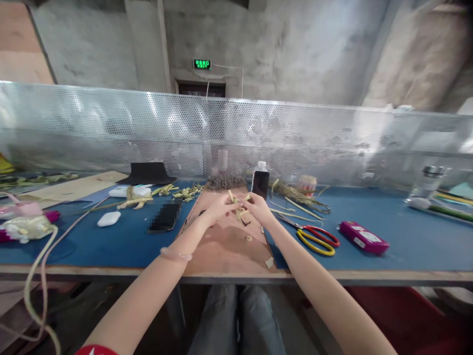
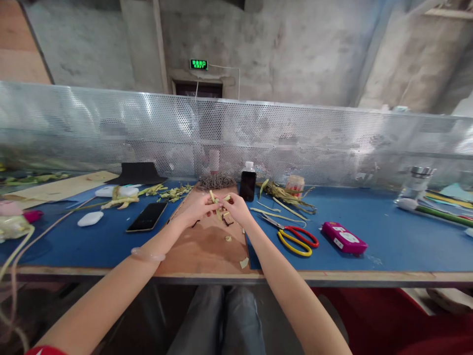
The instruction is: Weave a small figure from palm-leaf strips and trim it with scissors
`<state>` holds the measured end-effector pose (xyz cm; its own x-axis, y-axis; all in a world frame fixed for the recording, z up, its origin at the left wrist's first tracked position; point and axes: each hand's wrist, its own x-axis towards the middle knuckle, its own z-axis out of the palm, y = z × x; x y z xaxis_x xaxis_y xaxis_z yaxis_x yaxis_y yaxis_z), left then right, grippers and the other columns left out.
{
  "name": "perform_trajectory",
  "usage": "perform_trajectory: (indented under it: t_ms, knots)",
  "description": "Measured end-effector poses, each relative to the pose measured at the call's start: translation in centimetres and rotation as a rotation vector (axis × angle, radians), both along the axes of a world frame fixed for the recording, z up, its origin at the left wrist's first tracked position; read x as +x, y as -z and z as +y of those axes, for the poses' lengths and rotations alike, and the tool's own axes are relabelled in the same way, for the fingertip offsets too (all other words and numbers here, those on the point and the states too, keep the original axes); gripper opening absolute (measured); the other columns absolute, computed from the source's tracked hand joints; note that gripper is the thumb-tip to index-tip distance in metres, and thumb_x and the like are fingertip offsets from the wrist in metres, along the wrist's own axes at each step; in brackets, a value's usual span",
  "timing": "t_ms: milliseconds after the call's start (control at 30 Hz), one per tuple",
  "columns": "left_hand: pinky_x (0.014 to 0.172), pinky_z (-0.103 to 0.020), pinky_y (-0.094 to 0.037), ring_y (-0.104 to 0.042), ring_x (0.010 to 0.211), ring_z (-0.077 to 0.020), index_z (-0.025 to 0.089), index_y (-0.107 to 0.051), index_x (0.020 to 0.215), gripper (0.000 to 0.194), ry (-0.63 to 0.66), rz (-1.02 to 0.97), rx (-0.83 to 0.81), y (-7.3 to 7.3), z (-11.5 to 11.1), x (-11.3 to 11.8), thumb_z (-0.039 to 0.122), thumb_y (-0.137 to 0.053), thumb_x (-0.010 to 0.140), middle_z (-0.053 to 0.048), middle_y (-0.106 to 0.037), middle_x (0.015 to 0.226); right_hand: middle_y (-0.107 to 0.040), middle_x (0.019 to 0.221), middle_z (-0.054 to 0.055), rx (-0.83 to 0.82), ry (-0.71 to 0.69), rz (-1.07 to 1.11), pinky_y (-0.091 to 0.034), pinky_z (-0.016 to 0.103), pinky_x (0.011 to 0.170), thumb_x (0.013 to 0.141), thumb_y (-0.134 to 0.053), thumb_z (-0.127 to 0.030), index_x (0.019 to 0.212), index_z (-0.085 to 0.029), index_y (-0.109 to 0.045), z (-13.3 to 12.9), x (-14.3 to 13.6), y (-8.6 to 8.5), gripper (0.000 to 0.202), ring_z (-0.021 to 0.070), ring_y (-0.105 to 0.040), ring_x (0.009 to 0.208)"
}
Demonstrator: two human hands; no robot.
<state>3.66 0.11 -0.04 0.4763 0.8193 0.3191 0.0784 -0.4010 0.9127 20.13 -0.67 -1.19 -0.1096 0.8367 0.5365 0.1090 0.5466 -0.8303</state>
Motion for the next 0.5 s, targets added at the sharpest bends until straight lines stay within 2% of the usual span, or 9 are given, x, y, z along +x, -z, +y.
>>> perform_trajectory:
  t_ms: [133,233,367,500]
  knots:
    - [0.057,-0.022,-0.038,-0.055,0.071,-0.0132,0.017,-0.057,0.088,0.031,0.009,-0.002,-0.033,-0.5,0.0,-0.4,0.036,-0.072,0.07,-0.003,-0.062,0.08,-0.058,0.064,-0.002,-0.019,-0.005,-0.022,-0.043,0.025,0.059,0.068,-0.067,-0.048,0.073,-0.017,-0.058,-0.6,-0.1,-0.6,0.032,0.0126,-0.054,0.059]
    - [0.061,-0.024,-0.041,-0.057,0.073,-0.0137,0.019,-0.055,0.09,0.031,0.037,-0.02,-0.064,-1.4,0.0,-0.8,0.037,-0.071,0.071,-0.001,-0.062,0.081,-0.059,0.064,-0.002,-0.017,0.008,-0.044,-0.044,0.025,0.059,0.072,-0.064,-0.046,0.073,-0.018,-0.057,-0.9,-0.3,-1.7,0.029,0.0129,-0.056,0.06]
    - [0.062,-0.026,-0.043,-0.058,0.072,-0.014,0.019,-0.054,0.089,0.031,0.062,-0.019,-0.06,-3.5,0.5,-1.8,0.04,-0.069,0.073,-0.002,-0.061,0.079,-0.061,0.063,-0.001,0.013,0.022,-0.132,-0.044,0.025,0.056,0.075,-0.06,-0.038,0.075,-0.018,-0.056,-0.8,-0.7,-4.1,0.021,0.0131,-0.056,0.057]
    - [0.062,-0.026,-0.044,-0.059,0.069,-0.0143,0.018,-0.054,0.086,0.031,0.053,-0.008,-0.025,-5.6,1.3,-3.2,0.038,-0.072,0.07,-0.001,-0.061,0.074,-0.061,0.065,0.0,0.113,0.04,-0.271,-0.041,0.024,0.056,0.074,-0.06,-0.026,0.072,-0.018,-0.057,-0.9,-1.6,-7.1,0.008,0.0123,-0.054,0.057]
